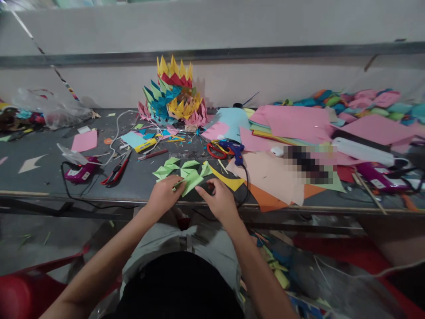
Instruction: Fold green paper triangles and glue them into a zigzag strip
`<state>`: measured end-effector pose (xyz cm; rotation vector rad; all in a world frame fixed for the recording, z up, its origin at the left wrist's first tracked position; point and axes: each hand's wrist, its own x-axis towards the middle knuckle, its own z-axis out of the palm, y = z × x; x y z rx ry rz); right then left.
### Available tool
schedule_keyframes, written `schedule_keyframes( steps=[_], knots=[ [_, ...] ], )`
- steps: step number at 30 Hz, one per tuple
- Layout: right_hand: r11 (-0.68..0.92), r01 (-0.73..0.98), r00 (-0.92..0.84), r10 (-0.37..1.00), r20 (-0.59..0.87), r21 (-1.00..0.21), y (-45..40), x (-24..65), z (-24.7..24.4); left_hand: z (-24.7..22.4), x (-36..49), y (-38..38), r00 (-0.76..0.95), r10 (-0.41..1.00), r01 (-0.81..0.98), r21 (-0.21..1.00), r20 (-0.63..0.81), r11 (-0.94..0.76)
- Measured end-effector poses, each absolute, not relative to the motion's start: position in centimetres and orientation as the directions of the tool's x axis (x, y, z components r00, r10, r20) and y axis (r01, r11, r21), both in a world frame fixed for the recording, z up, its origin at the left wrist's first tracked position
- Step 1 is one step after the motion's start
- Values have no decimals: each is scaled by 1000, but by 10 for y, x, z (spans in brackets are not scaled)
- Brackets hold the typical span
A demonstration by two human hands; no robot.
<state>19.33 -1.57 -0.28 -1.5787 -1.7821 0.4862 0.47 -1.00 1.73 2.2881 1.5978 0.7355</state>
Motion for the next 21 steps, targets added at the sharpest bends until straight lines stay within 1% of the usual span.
schedule_keyframes(
  steps=[2,4,6,7,9,12,15,18,21],
  knots=[
    [141,609,11,982,186,-781,-20,186,-4,12,10,-18,188,936,723,603,297,-337],
    [118,515,21,988,150,-849,-20,181,-6,6,13,-25,138,955,624,725,264,-291],
    [104,483,31,990,136,-869,-18,180,-8,2,14,-29,98,976,546,809,195,-217],
    [104,491,24,991,133,-865,-17,180,-8,1,13,-29,77,984,525,832,162,-178],
    [121,533,-29,992,124,-838,-15,182,-5,3,12,-27,33,994,532,840,106,-108],
    [151,657,-107,989,106,-739,-14,183,2,8,12,-20,-15,997,639,768,76,-49],
    [153,808,-70,984,166,-568,-11,181,4,7,16,-15,-7,995,773,631,102,-59],
    [194,879,-72,957,281,-436,-8,179,-5,-2,18,-14,67,979,855,496,191,-155],
    [344,878,-184,884,429,-333,-7,180,-17,-12,15,-13,203,930,874,372,307,-313]
  ],
)
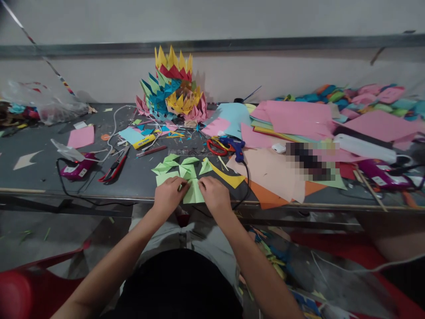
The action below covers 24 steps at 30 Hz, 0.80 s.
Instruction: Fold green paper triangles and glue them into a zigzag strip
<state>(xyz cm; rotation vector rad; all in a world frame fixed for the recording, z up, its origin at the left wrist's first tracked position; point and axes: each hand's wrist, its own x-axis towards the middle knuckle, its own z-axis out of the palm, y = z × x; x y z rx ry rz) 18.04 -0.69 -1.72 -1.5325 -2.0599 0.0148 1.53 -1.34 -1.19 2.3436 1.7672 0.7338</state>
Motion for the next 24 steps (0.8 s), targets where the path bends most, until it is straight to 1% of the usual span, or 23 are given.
schedule_keyframes(
  steps=[2,4,7,10,14,19,24],
  knots=[
    [469,844,-291,807,514,-259,-7,184,-22,-16,12,-12,315,871,845,306,377,-438],
    [579,791,-400,733,550,-197,-6,189,-24,-18,7,-10,425,794,790,250,435,-560],
    [710,693,-560,637,529,-121,-3,199,-22,-18,3,-7,538,698,715,182,472,-675],
    [796,600,-670,554,494,-79,3,208,-19,-18,0,-5,588,656,687,136,473,-714],
    [844,525,-710,505,490,-108,8,216,-18,-18,-3,-3,633,619,657,99,465,-747],
    [860,484,-709,493,505,-160,9,217,-19,-18,-4,-2,679,578,626,54,453,-778],
    [863,471,-712,494,500,-182,8,217,-18,-16,-4,-3,690,557,612,40,461,-790]
  ],
)
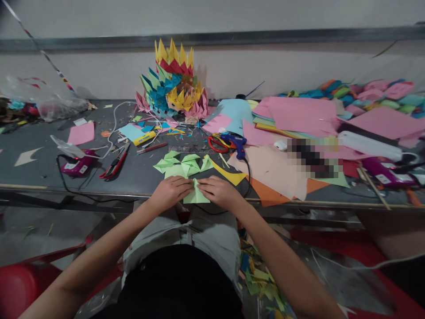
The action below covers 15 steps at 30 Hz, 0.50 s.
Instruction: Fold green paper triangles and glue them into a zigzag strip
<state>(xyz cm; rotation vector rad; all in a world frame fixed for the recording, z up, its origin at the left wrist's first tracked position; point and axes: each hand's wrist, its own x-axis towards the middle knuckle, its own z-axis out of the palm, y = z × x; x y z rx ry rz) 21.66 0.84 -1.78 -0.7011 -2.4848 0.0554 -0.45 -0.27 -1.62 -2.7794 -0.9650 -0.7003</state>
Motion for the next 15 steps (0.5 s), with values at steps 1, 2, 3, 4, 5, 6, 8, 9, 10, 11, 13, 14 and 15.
schedule_keyframes(
  steps=[1,2,3,4,5,6,8,9,10,11,13,14,15],
  knots=[
    [866,466,-721,489,490,-179,8,217,-17,-16,-5,-3,692,555,609,38,462,-792],
    [870,461,-731,484,480,-176,8,217,-17,-16,-5,-3,694,551,607,37,463,-794],
    [872,457,-738,481,473,-174,8,217,-16,-16,-5,-3,694,550,605,37,465,-795],
    [873,455,-744,480,465,-173,9,217,-16,-17,-5,-3,693,549,605,37,467,-795],
    [874,455,-748,480,459,-173,9,217,-16,-17,-5,-2,693,547,603,38,470,-797],
    [874,454,-749,479,457,-171,9,217,-16,-17,-5,-2,692,546,602,39,472,-797],
    [868,467,-737,487,469,-169,8,216,-17,-18,-6,-2,689,546,603,41,475,-797],
    [863,476,-726,493,479,-168,8,216,-18,-18,-6,-2,689,545,602,41,478,-798],
    [858,485,-715,501,489,-170,8,216,-18,-18,-6,-2,689,541,600,39,482,-799],
    [852,493,-704,508,496,-174,8,216,-19,-19,-6,-2,690,538,598,38,484,-801],
    [842,507,-688,524,503,-184,8,216,-19,-20,-7,-2,695,530,591,34,485,-806],
    [838,513,-682,530,504,-188,7,216,-19,-20,-7,-2,698,529,589,33,482,-808],
    [833,519,-676,537,504,-192,7,216,-19,-21,-8,-1,702,529,587,32,478,-809]
  ],
)
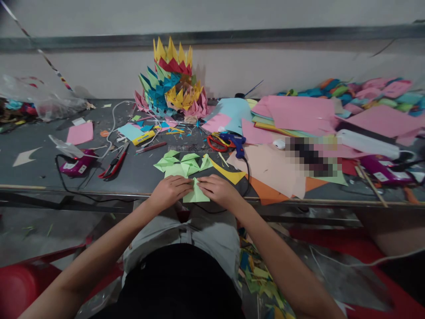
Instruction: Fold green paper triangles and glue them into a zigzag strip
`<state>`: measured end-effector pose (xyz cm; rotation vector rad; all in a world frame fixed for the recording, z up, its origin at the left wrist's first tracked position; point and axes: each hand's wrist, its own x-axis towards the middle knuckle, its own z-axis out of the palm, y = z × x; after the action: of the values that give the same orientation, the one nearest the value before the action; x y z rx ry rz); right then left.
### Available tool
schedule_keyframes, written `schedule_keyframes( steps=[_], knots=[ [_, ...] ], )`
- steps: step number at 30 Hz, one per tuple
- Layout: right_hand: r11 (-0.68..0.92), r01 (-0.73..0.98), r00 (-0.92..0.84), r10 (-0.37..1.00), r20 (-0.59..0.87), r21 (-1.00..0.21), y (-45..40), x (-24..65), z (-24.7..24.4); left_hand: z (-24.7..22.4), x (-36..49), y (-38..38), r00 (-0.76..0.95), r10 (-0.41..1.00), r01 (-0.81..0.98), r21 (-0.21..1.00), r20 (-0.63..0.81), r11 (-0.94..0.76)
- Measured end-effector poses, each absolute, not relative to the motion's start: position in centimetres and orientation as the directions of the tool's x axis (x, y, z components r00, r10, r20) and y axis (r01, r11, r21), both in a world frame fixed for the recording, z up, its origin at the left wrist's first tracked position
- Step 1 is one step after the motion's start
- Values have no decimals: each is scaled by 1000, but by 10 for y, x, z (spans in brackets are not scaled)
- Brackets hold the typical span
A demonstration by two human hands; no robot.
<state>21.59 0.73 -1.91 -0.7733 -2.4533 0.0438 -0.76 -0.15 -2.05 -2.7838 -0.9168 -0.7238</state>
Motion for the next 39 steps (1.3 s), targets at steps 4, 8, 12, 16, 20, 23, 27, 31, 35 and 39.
schedule_keyframes(
  steps=[4,8,12,16,20,23,27,31,35,39],
  knots=[
    [816,537,-667,565,485,-213,7,216,-20,-21,-9,-1,713,524,579,29,466,-815],
    [813,531,-676,576,460,-239,9,217,-22,-21,-9,-1,716,517,576,20,469,-817],
    [831,508,-692,551,466,-227,10,218,-22,-21,-9,-1,719,523,583,13,459,-813],
    [851,485,-714,519,470,-203,10,218,-21,-20,-9,-1,723,524,579,19,449,-815],
    [847,492,-721,526,451,-200,10,218,-21,-21,-9,-1,723,521,573,29,454,-819],
    [855,484,-728,512,456,-188,11,218,-21,-21,-9,-1,724,525,572,37,448,-819],
    [874,455,-751,479,455,-169,12,218,-22,-19,-8,1,730,534,569,53,426,-820],
    [867,466,-766,495,411,-176,16,216,-22,-14,-5,4,758,529,559,37,382,-828],
    [840,518,-768,539,345,-159,13,210,-11,-3,-2,5,793,539,568,-23,283,-823],
    [803,585,-725,582,367,-118,-2,206,1,6,1,3,801,550,576,-53,237,-816]
  ],
)
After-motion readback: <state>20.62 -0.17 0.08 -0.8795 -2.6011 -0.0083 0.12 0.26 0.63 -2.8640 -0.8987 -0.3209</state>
